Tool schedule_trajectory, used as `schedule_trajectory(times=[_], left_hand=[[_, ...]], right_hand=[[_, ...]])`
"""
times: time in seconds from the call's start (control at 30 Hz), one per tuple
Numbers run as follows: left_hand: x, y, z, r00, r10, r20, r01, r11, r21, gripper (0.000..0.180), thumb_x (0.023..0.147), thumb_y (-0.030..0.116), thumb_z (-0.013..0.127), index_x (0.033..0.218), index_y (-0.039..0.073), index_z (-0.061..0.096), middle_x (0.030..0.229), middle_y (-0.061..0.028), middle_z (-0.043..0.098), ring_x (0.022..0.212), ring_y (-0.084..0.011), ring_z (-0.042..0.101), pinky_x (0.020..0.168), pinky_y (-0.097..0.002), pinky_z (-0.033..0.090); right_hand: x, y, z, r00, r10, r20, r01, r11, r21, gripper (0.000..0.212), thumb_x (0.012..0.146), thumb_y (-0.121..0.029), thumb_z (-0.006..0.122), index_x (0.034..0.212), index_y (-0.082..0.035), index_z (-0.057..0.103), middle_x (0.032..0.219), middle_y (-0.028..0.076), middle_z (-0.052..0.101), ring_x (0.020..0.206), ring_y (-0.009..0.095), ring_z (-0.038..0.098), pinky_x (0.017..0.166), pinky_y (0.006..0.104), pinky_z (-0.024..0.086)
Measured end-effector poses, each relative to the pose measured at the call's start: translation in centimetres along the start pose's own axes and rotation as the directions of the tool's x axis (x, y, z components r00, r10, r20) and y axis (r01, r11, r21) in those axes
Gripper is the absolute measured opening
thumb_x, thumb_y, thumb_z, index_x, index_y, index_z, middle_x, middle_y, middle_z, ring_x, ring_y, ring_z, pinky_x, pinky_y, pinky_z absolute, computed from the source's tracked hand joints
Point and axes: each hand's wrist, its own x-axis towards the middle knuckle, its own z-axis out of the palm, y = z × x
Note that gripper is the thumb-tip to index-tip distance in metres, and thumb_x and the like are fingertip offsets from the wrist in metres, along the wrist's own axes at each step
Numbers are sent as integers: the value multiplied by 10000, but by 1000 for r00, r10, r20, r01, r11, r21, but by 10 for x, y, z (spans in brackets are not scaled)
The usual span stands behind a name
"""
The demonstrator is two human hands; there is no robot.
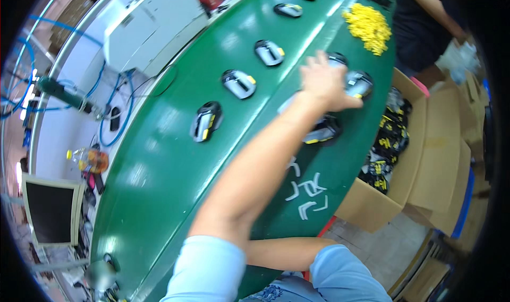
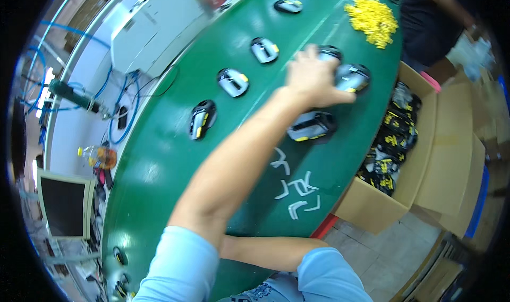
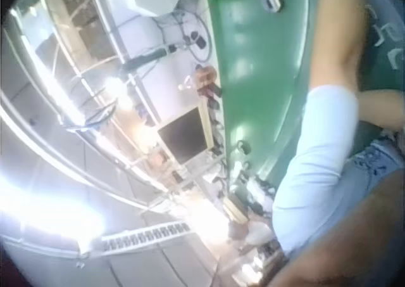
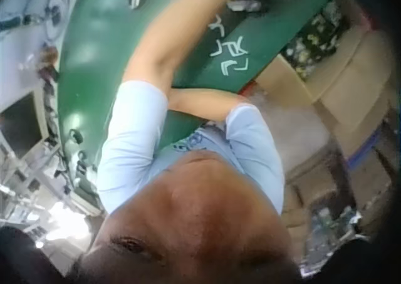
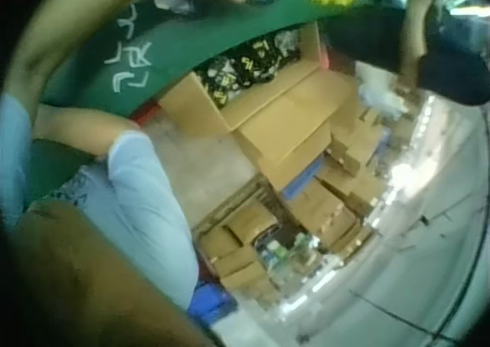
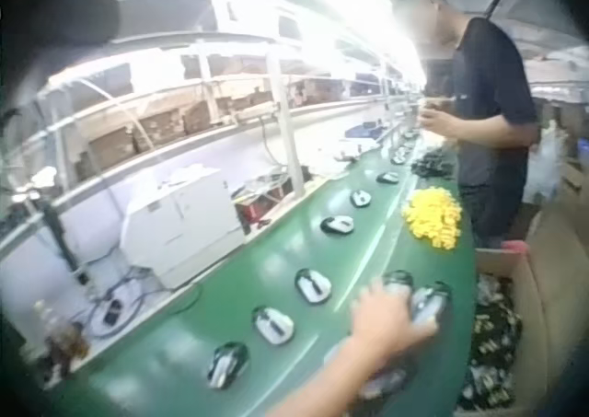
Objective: The person assembles computer mice by applying adhesive strips to mouse bodies, attaching top covers by hand, and placing the assembled mice down the assembly line.
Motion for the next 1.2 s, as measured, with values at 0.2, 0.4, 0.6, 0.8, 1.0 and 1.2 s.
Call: schedule_trajectory(times=[0.2,0.4,0.6,0.8,1.0,1.2], left_hand=[[-10,-11,65,996,83,-34,-84,996,-41,980,841,787,715,1526,95,607,1671,-415,305,1545,-610,289,1249,-699,238],[-173,-74,-84,936,99,-338,-166,970,-176,590,976,411,770,1402,20,660,1543,-318,539,1440,-455,503,1192,-529,411],[-481,-163,-118,763,-506,-402,481,860,-171,255,1001,157,736,1181,-23,714,1049,-144,750,982,-229,711,919,-377,564],[-603,-118,-59,746,-517,-421,503,851,-154,282,873,112,813,1129,43,716,1255,-174,688,1170,-343,636,1011,-452,510],[-574,-118,-34,834,-375,-404,277,919,-280,372,795,184,896,1124,88,748,1389,-208,630,1256,-419,578,1067,-516,487],[-571,-108,-37,854,-350,-386,248,924,-291,367,794,253,912,1096,90,782,1356,-198,651,1234,-418,594,1027,-514,517]], right_hand=[[-8,1,-8,998,58,15,-59,993,104,434,1118,-302,557,1484,-74,612,1589,132,567,1451,270,523,1239,438,395],[19,-20,15,962,-268,-56,-49,33,-998,312,1023,-295,691,1259,-95,723,1276,144,733,1252,298,662,1097,468,518],[28,-54,23,992,-128,1,-31,-250,-968,155,930,-232,779,948,-84,736,879,75,711,907,311,696,810,448,584],[35,-117,13,686,-725,-60,-299,-206,-932,218,925,-203,793,1117,-99,782,1096,121,752,1073,339,665,975,427,528],[35,-270,-79,585,-802,118,-729,-584,-355,376,954,-340,763,1316,-238,756,1457,201,617,1405,421,519,1099,543,470],[2,-340,-84,537,-792,-290,-774,-600,204,484,987,-347,716,1464,-398,656,1580,173,539,1399,446,508,1146,567,472]])
